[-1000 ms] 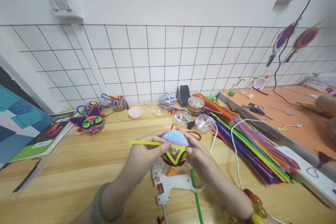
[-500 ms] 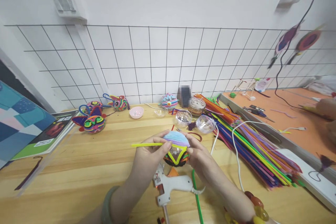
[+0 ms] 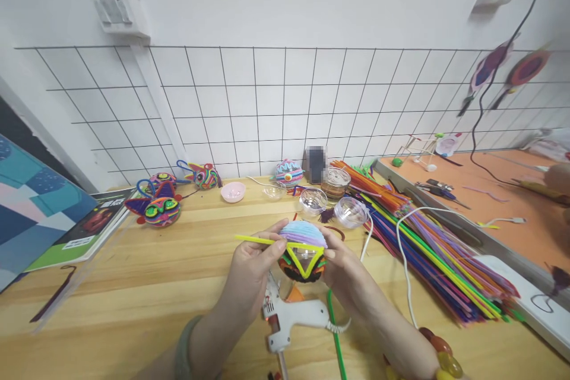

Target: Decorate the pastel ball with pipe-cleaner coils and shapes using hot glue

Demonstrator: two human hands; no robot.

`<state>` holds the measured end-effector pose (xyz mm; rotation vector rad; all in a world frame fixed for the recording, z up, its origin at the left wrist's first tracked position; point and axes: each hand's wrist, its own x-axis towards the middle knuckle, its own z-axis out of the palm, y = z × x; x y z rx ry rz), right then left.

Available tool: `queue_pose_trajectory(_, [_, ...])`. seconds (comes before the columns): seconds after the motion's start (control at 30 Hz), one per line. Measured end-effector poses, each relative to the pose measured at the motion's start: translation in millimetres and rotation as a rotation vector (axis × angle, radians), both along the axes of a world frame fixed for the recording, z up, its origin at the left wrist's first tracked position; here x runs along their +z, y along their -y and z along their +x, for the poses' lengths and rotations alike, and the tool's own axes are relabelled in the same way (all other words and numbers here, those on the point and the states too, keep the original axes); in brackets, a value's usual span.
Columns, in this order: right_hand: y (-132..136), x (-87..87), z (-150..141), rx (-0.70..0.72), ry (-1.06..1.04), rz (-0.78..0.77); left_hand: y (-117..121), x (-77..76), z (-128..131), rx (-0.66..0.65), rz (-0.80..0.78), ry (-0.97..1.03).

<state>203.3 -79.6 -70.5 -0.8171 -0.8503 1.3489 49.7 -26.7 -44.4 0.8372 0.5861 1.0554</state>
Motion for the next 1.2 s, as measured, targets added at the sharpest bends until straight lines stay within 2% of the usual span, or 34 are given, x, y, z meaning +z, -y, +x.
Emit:
queue_pose_trajectory(0.4, [1.6, 2.3, -3.3, -0.009, -0.004, 0.033, -2.7, -0.7, 0.0, -0.007, 0.000, 0.006])
queue_pose_trajectory(0.63, [0.7, -0.5, -4.7, -0.064, 0.029, 0.027, -4.5, -3.0, 0.5, -0.014, -0.032, 0.038])
queue_pose_trajectory(1.2, [4.5, 4.6, -3.9, 0.005, -0.023, 0.015, -6.6, -5.1, 1.5, -0.035, -0.065, 0.111])
